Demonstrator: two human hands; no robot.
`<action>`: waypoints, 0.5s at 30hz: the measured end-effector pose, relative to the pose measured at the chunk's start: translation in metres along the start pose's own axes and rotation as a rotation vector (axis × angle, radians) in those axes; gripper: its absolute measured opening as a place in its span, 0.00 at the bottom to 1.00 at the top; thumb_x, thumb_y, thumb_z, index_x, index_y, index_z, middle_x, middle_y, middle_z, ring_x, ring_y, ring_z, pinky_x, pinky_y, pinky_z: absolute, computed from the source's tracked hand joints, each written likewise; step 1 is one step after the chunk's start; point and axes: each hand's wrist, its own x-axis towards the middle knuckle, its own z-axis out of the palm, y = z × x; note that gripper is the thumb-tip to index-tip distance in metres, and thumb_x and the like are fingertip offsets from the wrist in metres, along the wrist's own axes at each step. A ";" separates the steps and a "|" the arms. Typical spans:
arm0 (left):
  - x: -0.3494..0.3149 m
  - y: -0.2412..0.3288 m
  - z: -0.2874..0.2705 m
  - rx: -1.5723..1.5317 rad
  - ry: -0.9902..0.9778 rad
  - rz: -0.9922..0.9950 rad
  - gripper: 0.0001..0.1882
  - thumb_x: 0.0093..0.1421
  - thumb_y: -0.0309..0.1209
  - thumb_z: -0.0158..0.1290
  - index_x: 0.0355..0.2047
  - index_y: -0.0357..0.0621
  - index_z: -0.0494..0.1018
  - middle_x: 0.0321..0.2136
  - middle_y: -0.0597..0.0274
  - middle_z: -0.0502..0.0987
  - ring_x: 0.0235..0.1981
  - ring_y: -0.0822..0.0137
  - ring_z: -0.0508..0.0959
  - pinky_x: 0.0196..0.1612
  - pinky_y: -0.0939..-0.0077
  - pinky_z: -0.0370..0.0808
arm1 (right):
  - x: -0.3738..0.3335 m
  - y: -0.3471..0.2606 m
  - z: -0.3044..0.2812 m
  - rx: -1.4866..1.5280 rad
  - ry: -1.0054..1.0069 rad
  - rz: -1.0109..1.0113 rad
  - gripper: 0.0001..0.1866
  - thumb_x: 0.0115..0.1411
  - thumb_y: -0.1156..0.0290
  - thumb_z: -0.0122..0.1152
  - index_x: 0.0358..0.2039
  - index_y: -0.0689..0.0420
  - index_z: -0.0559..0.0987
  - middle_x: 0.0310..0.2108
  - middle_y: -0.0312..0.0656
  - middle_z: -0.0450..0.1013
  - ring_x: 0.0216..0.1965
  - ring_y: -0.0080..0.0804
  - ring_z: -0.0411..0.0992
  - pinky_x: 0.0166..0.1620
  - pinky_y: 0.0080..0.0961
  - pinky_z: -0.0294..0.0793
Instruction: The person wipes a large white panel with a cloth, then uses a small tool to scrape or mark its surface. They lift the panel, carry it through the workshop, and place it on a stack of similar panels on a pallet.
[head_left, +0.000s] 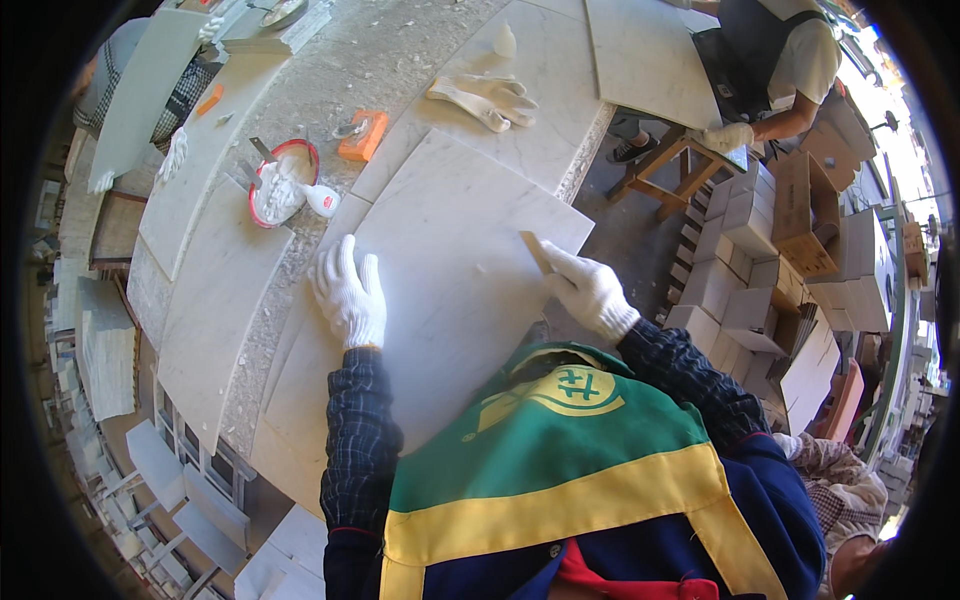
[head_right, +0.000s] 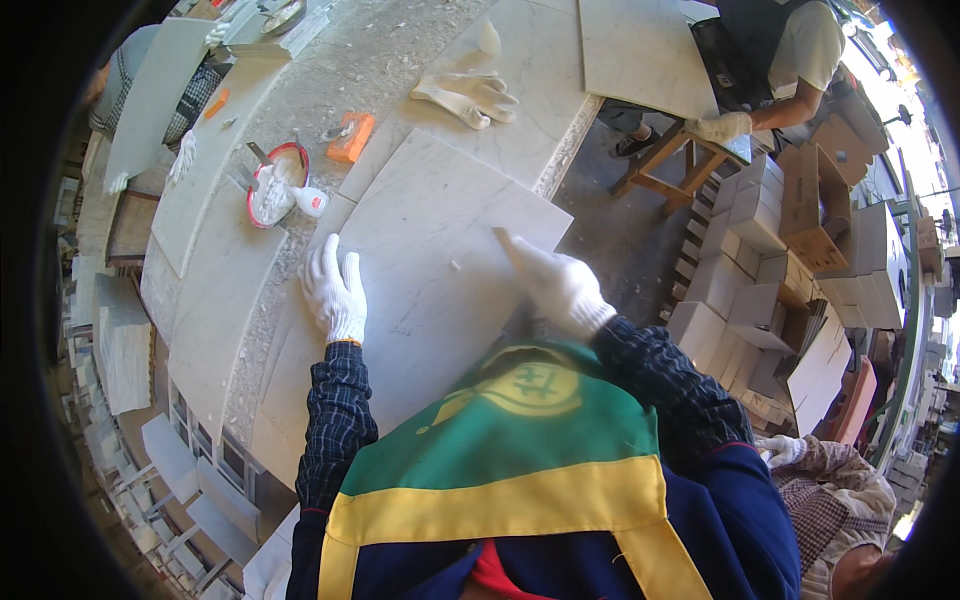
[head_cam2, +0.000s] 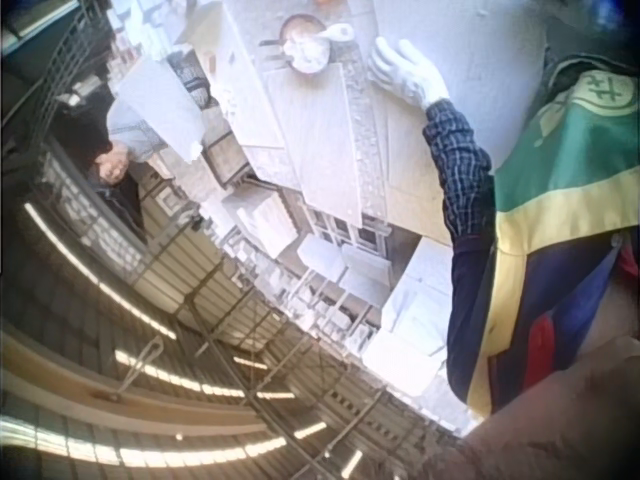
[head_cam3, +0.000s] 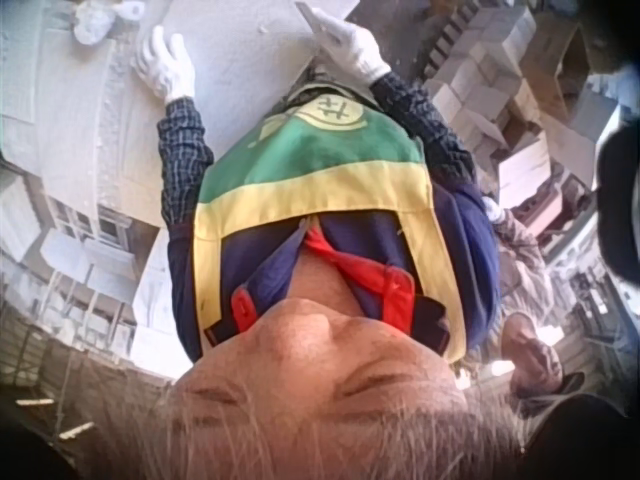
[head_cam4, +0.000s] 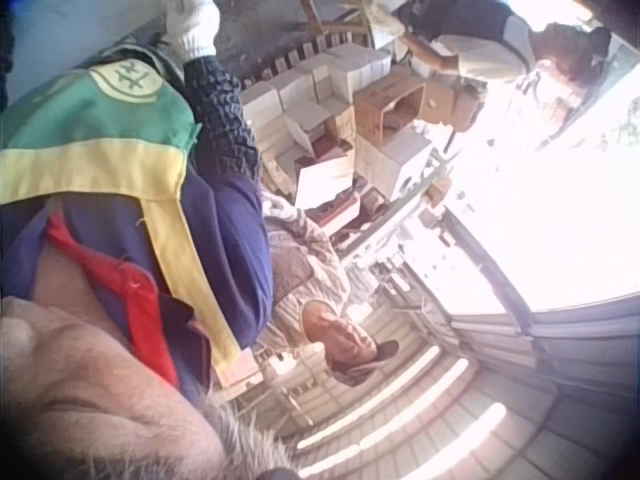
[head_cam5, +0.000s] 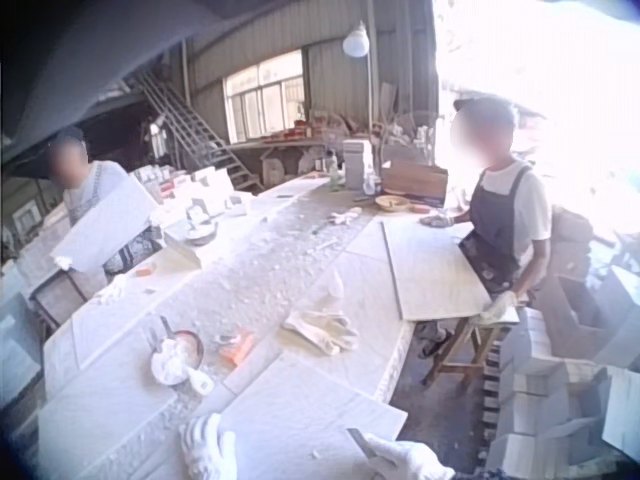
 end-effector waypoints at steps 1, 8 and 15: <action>0.000 0.000 -0.001 -0.021 0.030 0.010 0.24 0.67 0.45 0.54 0.60 0.51 0.71 0.57 0.52 0.74 0.63 0.50 0.68 0.70 0.46 0.57 | -0.015 0.009 -0.009 0.057 0.064 0.000 0.28 0.61 0.74 0.64 0.63 0.56 0.74 0.45 0.52 0.81 0.40 0.41 0.82 0.46 0.31 0.80; -0.004 0.019 -0.016 -0.206 0.058 0.312 0.20 0.60 0.40 0.62 0.51 0.52 0.77 0.56 0.59 0.74 0.63 0.49 0.67 0.70 0.42 0.58 | -0.112 0.058 -0.016 0.321 0.200 0.566 0.30 0.62 0.77 0.65 0.65 0.57 0.72 0.56 0.46 0.77 0.52 0.25 0.75 0.56 0.25 0.74; -0.032 0.091 -0.030 -0.237 -0.116 0.419 0.21 0.54 0.43 0.66 0.47 0.51 0.79 0.56 0.59 0.74 0.66 0.47 0.64 0.71 0.40 0.54 | -0.124 0.058 0.000 0.323 0.275 0.551 0.30 0.63 0.74 0.64 0.66 0.56 0.71 0.49 0.44 0.80 0.45 0.23 0.76 0.52 0.24 0.76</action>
